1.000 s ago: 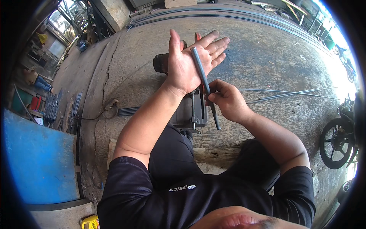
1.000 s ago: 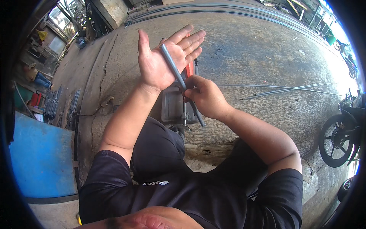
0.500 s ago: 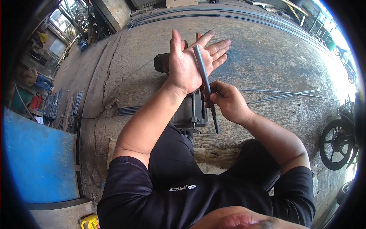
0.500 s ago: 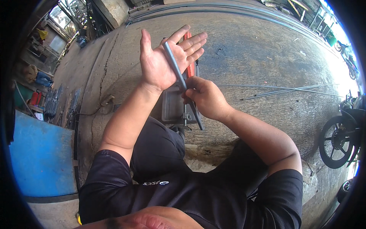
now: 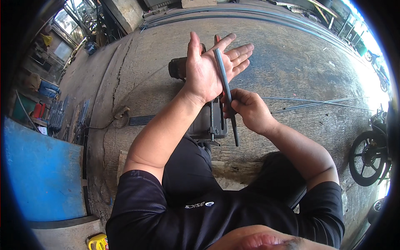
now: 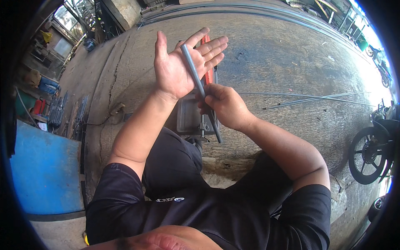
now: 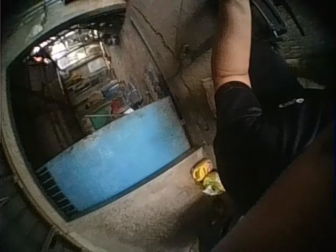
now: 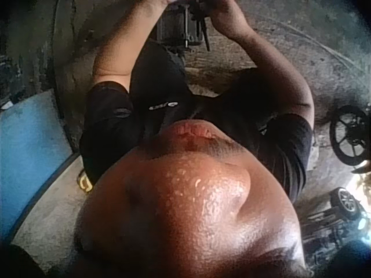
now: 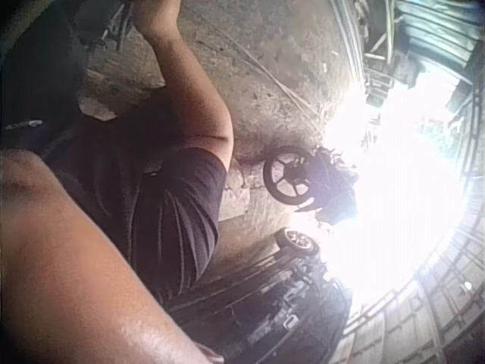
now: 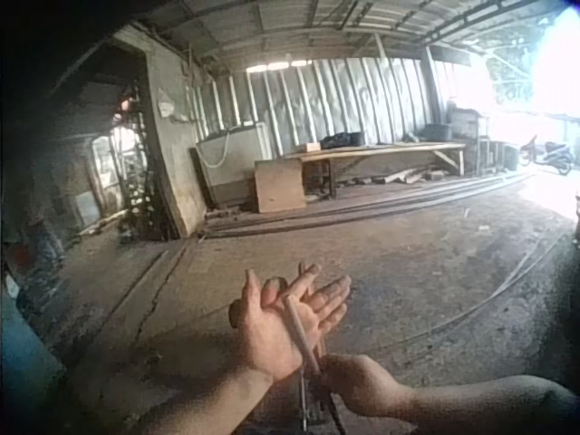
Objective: Use a chop saw to cut metal rods to specific lengths.
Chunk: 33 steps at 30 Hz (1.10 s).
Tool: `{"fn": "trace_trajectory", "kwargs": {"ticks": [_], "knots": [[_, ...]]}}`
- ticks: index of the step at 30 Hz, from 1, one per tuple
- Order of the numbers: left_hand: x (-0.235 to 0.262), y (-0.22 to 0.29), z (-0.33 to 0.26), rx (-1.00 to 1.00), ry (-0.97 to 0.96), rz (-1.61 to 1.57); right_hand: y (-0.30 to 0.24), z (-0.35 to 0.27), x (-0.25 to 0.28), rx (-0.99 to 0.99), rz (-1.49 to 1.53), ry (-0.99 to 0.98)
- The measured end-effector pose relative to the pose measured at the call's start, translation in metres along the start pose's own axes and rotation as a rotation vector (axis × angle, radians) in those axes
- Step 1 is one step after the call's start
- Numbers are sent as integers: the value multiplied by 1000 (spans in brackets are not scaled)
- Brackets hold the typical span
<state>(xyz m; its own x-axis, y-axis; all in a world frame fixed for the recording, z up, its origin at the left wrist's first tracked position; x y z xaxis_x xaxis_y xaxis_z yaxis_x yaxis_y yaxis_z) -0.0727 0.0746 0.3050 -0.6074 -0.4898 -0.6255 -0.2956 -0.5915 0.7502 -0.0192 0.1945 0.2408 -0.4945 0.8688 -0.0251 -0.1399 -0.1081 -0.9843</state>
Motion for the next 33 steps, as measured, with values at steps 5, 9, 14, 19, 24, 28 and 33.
{"fn": "trace_trajectory", "kwargs": {"ticks": [5, 9, 14, 19, 24, 28, 33], "knots": [[-1, 1, 0, -5, 7, -29, 5, 1, 1, 2, 34, -7], [0, 1, -1, -25, 36, -53, 5, 0, 0, -38, 162, -45], [0, 0, -1, -52, 89, -81, 8, 0, 1, -85, 303, -60], [1, -1, -2, -54, 112, -123, 10, 1, 2, -91, 335, -81], [3, -1, -1, -51, 104, -134, 10, 1, 2, -83, 319, -67], [3, -1, -1, -56, 105, -126, 6, 1, 0, -49, 294, -71], [1, -2, 0, -51, 105, -163, 8, 1, 1, -6, 257, -89]]}}
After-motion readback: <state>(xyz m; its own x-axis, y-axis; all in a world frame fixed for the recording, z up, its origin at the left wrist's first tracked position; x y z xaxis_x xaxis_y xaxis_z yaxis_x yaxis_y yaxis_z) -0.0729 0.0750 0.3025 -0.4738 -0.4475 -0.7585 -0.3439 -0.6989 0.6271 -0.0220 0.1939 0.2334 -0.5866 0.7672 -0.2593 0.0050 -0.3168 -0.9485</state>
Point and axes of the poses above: each hand's wrist, its own z-axis towards the middle knuckle, its own x-axis out of the back of the hand, y = z × x, the point moved 3 cm from there along z, towards the middle knuckle, and after that the axes turned 11 degrees about x, right-handed, at the moved point
